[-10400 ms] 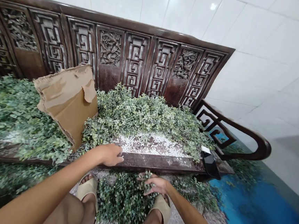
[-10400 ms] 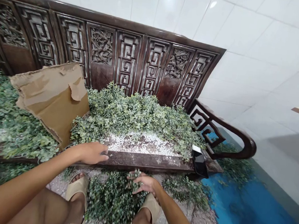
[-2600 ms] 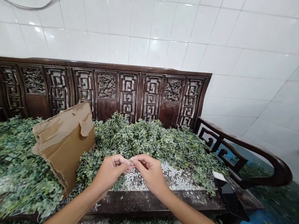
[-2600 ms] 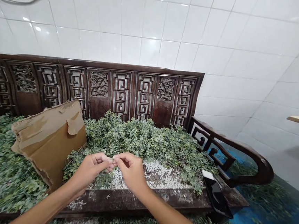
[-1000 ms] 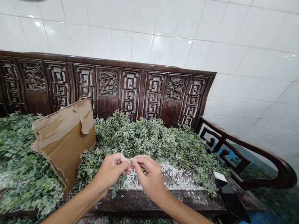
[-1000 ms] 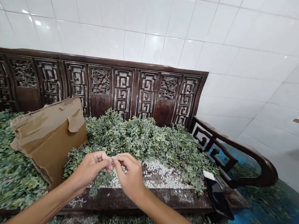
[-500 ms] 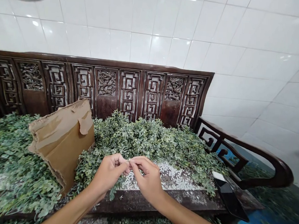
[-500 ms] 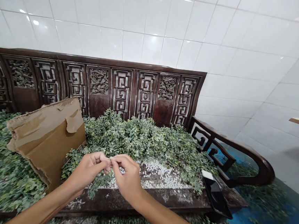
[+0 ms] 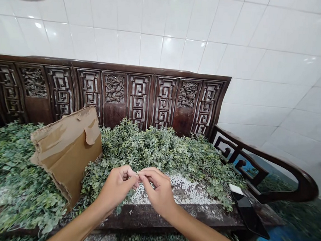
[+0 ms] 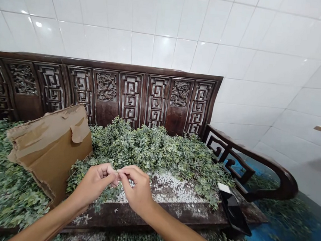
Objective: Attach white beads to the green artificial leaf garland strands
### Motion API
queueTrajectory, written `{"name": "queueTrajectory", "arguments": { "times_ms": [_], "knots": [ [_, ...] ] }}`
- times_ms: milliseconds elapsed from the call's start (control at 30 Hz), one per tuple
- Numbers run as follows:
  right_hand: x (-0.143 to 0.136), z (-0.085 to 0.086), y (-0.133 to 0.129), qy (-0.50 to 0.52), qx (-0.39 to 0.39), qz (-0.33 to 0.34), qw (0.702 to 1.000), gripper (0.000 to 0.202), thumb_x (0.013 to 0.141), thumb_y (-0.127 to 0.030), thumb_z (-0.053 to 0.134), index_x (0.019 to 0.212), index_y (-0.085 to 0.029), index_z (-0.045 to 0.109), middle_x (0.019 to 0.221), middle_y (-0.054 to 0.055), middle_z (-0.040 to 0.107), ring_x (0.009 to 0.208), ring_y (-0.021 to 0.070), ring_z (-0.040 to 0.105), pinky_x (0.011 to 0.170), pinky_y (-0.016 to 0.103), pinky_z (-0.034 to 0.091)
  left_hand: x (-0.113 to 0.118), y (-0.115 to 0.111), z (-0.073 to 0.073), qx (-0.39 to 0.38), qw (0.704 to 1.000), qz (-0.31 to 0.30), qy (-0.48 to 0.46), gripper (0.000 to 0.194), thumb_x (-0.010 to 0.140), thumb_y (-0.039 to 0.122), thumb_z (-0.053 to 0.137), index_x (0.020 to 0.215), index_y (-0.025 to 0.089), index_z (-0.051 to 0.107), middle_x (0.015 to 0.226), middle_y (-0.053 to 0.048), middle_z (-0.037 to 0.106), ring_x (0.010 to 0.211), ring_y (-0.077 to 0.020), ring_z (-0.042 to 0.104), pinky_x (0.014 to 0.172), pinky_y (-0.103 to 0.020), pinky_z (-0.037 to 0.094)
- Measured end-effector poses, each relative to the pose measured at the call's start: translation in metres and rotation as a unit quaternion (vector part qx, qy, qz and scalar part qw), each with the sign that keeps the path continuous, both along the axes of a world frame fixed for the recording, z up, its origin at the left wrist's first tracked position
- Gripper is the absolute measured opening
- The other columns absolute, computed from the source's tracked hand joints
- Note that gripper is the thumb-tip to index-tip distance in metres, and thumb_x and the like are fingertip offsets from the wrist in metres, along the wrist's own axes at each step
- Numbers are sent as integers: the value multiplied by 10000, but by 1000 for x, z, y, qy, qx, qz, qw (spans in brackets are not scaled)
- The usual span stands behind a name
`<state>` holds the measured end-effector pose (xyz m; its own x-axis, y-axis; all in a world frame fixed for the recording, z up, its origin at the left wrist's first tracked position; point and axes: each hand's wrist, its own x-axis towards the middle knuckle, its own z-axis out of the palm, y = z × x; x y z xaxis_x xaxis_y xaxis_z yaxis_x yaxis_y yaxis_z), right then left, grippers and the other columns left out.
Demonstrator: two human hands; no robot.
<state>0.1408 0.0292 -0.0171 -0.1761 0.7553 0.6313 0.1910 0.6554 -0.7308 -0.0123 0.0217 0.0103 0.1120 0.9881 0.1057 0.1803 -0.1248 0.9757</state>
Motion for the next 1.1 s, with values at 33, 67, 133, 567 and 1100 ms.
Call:
{"name": "queueTrajectory", "arguments": {
  "times_ms": [33,67,133,567,1100],
  "knots": [
    [0,0,1,-1,0,2,1000,147,892,-205,561,887,-202,708,867,69,695,792,176,652,689,283,523,0,0,0,-2,1000,1,-3,178,730,290,580,585,190,555,564,1,626,592,-157,586,591,-249,465],
    [0,0,1,-2,0,3,1000,148,893,-208,560,886,-202,707,865,69,694,790,176,651,687,283,521,0,0,0,-3,1000,1,-5,180,728,295,583,585,190,555,562,2,625,590,-157,587,589,-249,466],
    [1,-1,3,-5,-5,8,1000,150,897,-216,557,879,-203,705,860,68,689,781,175,646,679,283,519,0,-1,1,-4,1000,3,-4,185,723,305,590,581,190,556,561,2,625,590,-157,589,587,-247,465],
    [6,6,7,-17,-33,60,998,162,903,-243,561,916,-211,720,887,65,701,830,183,657,738,303,525,-3,1,-3,22,999,3,41,197,761,354,585,650,192,575,600,-9,639,613,-179,606,595,-266,471],
    [23,15,13,-50,-76,113,989,128,843,-294,659,877,-221,758,854,47,725,771,174,671,678,288,541,-8,-1,-1,0,992,-83,91,207,821,372,557,696,207,562,660,-10,657,654,-187,605,633,-272,452]
  ]
}}
